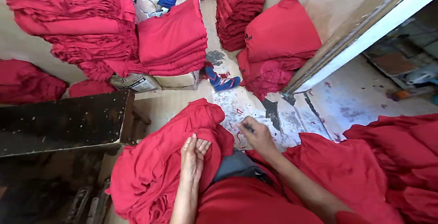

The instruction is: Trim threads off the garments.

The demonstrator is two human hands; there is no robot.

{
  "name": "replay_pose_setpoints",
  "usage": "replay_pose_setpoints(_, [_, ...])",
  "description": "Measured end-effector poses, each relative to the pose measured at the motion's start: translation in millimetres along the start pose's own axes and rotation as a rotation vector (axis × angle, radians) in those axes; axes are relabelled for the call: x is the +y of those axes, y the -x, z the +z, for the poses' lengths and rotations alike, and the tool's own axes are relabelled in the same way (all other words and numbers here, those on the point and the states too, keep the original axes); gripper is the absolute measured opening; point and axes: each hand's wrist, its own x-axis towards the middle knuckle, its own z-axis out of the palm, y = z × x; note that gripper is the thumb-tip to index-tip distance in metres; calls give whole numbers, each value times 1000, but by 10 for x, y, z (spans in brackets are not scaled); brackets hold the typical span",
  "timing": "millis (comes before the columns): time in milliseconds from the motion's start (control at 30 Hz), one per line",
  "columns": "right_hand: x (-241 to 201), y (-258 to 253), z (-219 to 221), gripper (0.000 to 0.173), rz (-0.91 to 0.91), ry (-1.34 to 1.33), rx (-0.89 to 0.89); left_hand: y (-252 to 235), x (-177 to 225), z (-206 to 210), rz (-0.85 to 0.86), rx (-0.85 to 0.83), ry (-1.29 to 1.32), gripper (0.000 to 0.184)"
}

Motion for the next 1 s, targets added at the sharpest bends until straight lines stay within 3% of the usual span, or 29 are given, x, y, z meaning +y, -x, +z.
replay_pose_setpoints(67, [137,-45,-128,40,83,90,120,11,23,-14,-8,9,23,29])
replay_pose_setpoints(167, [145,-52,-152,41,4,64,219,46,9,26,-24,-7,29,30])
replay_pose_setpoints(267, [-84,-10,4,23,-250,-71,139,64,-14,82,-46,-74,19,31])
replay_pose_setpoints(333, [-185,7,174,26,-399,-11,66,82,-21,110,-53,-124,13,32])
replay_pose_setpoints(433, [-209,25,376,16,-510,73,14,115,-39,114,-17,-169,-8,35])
replay_pose_setpoints(533, [-244,21,370,14,-421,-135,-69,104,-17,68,3,-141,-3,34])
replay_pose_setpoints(633, [-242,-1,218,17,-219,-381,-190,88,18,35,-9,-86,4,32])
replay_pose_setpoints(733, [-189,-47,104,26,16,-344,-34,86,14,39,-25,-81,30,32])
replay_pose_setpoints(800, [-72,-103,75,28,79,-260,118,91,2,49,-31,-88,44,32])
replay_pose_setpoints(900, [-14,-122,62,23,-57,-144,209,90,-5,66,-39,-90,36,32])
replay_pose_setpoints(933, [-45,-108,76,19,-142,-160,164,88,-7,66,-43,-100,32,32])
replay_pose_setpoints(1000, [-152,-56,158,31,-320,-139,12,94,-19,69,-42,-138,26,34])
